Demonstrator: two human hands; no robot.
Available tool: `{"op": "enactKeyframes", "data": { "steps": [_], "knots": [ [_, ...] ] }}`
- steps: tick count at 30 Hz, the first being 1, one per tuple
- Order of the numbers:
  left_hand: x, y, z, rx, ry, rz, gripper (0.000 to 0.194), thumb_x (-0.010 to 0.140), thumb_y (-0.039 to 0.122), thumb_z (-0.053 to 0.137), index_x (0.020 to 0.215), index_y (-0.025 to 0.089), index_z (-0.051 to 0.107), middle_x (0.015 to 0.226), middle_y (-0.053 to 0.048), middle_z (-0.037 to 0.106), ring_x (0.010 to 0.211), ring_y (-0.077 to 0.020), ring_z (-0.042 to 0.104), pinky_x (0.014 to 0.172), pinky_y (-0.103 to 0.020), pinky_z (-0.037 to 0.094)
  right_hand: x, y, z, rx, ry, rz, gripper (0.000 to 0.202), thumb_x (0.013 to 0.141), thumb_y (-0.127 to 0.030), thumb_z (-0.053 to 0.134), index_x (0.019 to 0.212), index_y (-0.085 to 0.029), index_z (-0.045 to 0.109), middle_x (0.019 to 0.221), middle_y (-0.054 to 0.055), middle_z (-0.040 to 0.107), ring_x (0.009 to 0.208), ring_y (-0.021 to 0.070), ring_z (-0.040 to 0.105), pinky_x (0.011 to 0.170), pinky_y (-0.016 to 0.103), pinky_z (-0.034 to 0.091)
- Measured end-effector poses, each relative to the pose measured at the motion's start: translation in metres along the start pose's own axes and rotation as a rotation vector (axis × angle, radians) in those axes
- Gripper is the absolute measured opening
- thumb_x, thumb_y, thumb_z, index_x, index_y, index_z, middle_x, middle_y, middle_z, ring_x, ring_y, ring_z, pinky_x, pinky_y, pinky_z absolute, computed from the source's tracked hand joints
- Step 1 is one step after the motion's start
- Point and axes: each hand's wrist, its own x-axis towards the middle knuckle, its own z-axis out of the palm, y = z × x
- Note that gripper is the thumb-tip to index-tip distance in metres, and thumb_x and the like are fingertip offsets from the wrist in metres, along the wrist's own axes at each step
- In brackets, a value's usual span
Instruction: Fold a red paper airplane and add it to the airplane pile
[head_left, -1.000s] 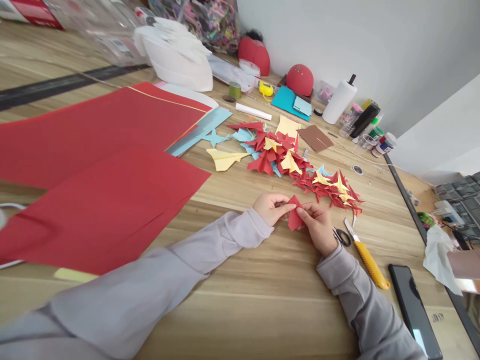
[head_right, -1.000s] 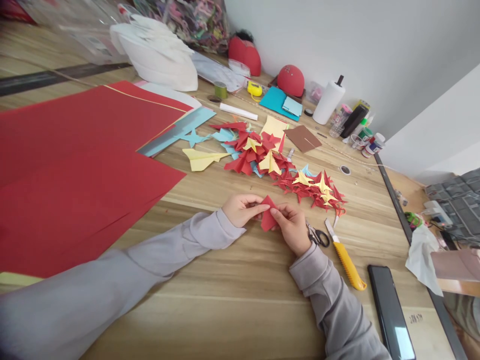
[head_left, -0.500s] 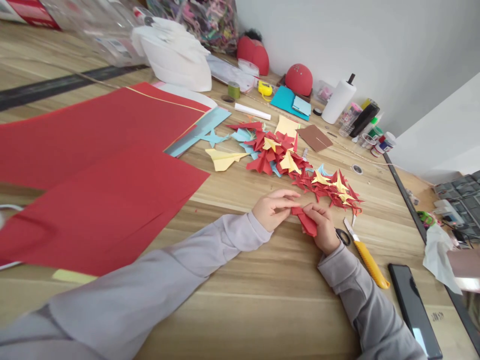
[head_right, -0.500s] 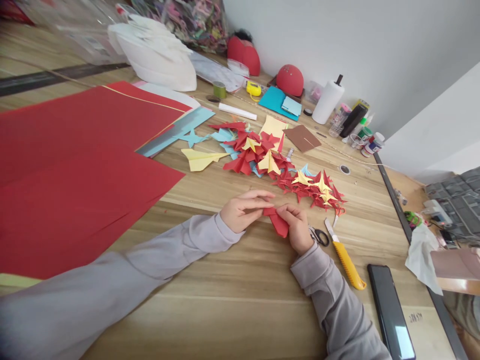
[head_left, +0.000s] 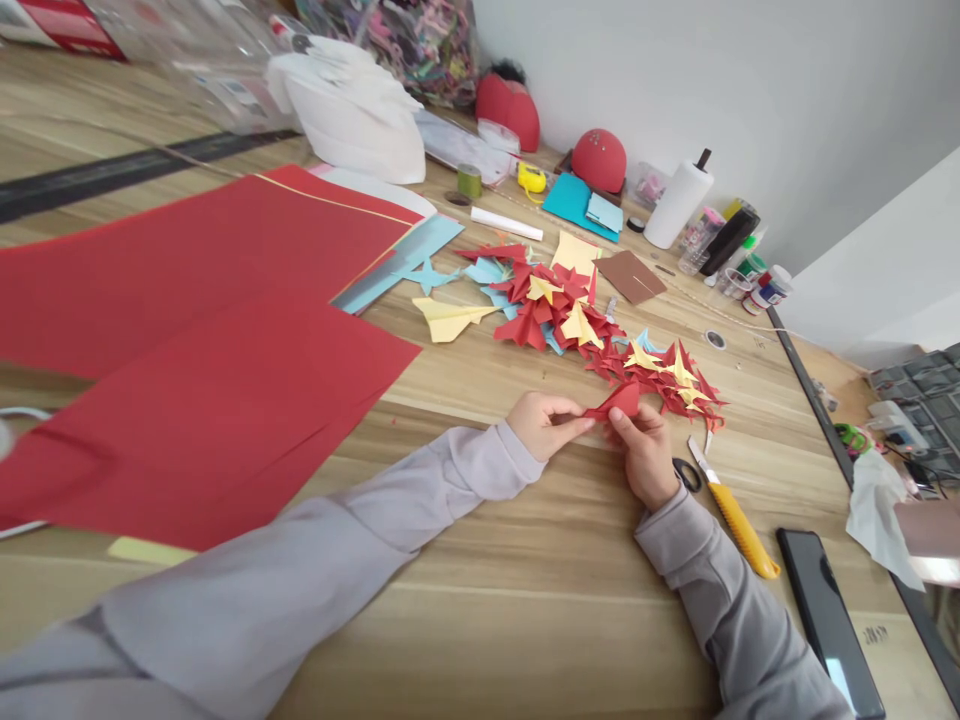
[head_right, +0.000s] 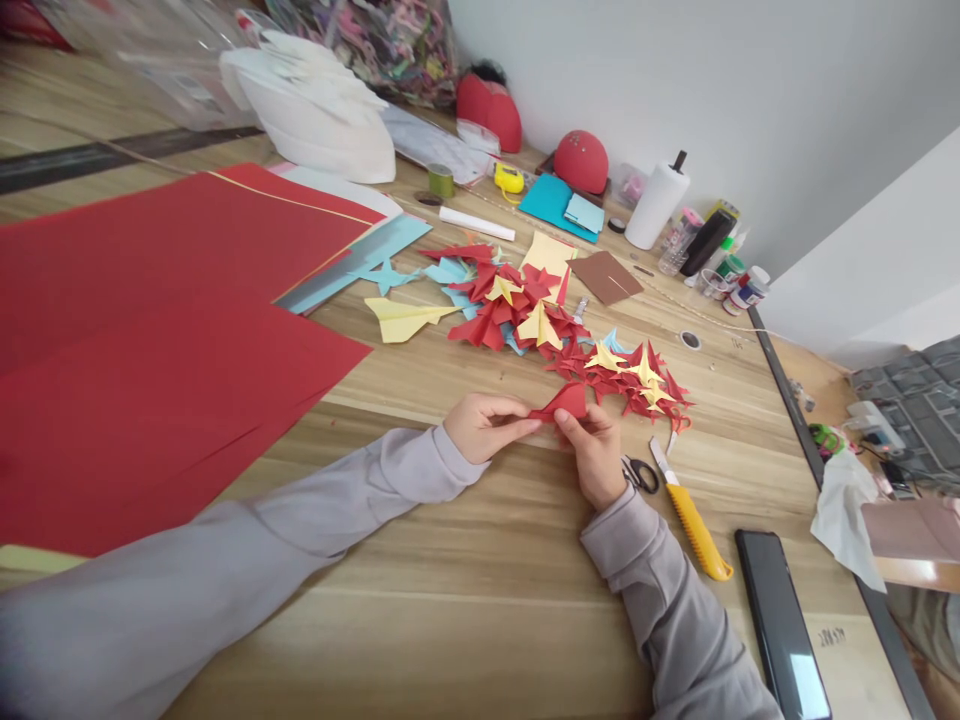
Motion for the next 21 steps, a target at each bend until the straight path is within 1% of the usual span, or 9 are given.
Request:
{"op": "enactKeyframes", "data": {
  "steps": [2,4,6,11,16,19,21],
  "knots": [
    [-0.0001,0.0019,0.0008,-0.029,0.013,0.020,0.024,0.071,0.037,0.068,0.066,0.014,0.072,0.064,-0.005,0.067,0.057,-0.0130,0.056,0.053,-0.023,0.044,0.0007,0.0013,-0.0007,-0.021,0.007,0.010,0.027,0.069,-0.045,0.074,0.070,-0.020,0.064,0.057,-0.003,0.059,0.051,0.0102,0.048,0.050,0.023,0.040],
    [0.0004,0.0032,0.0014,-0.085,0.049,0.034,0.024,0.069,0.039,0.070,0.070,0.014,0.073,0.075,-0.007,0.070,0.063,-0.0147,0.060,0.057,-0.024,0.047,0.0012,0.0015,-0.0010,-0.030,-0.003,0.002,0.026,0.069,-0.044,0.074,0.070,-0.020,0.066,0.056,-0.003,0.060,0.052,0.0103,0.049,0.051,0.023,0.041],
    [0.0010,0.0037,0.0016,-0.130,0.068,0.032,0.025,0.067,0.039,0.072,0.070,0.015,0.073,0.078,-0.008,0.071,0.068,-0.0162,0.062,0.060,-0.025,0.050,0.0014,0.0011,-0.0010,-0.029,-0.014,-0.008,0.024,0.069,-0.043,0.074,0.071,-0.020,0.067,0.056,-0.003,0.060,0.052,0.0102,0.049,0.051,0.023,0.041],
    [0.0028,0.0027,0.0011,-0.127,0.068,0.011,0.025,0.064,0.041,0.074,0.064,0.016,0.072,0.068,-0.005,0.069,0.060,-0.0141,0.059,0.055,-0.024,0.049,0.0013,-0.0001,-0.0003,-0.042,-0.010,0.011,0.026,0.067,-0.045,0.075,0.070,-0.020,0.067,0.056,-0.002,0.060,0.052,0.0105,0.048,0.049,0.023,0.041],
    [0.0044,-0.0004,-0.0004,-0.122,0.078,0.013,0.025,0.062,0.041,0.076,0.061,0.016,0.072,0.061,-0.004,0.066,0.057,-0.0133,0.057,0.052,-0.024,0.045,0.0011,-0.0012,0.0004,-0.046,-0.009,0.014,0.027,0.066,-0.045,0.076,0.069,-0.020,0.067,0.057,-0.003,0.059,0.052,0.0102,0.047,0.049,0.023,0.040],
    [0.0034,-0.0005,-0.0010,-0.112,0.044,0.013,0.022,0.064,0.037,0.075,0.061,0.016,0.072,0.060,-0.004,0.065,0.054,-0.0127,0.055,0.051,-0.024,0.043,0.0007,-0.0029,0.0010,-0.048,-0.011,-0.028,0.022,0.064,-0.040,0.078,0.069,-0.021,0.068,0.060,-0.003,0.060,0.054,0.0100,0.046,0.052,0.023,0.041],
    [0.0017,0.0006,-0.0008,-0.077,0.007,0.024,0.019,0.066,0.034,0.073,0.061,0.016,0.072,0.059,-0.004,0.064,0.053,-0.0120,0.053,0.050,-0.024,0.041,0.0004,-0.0044,0.0012,-0.051,-0.025,-0.058,0.020,0.062,-0.035,0.081,0.070,-0.022,0.069,0.066,-0.003,0.062,0.059,0.0111,0.050,0.057,0.025,0.043]
  ]
}}
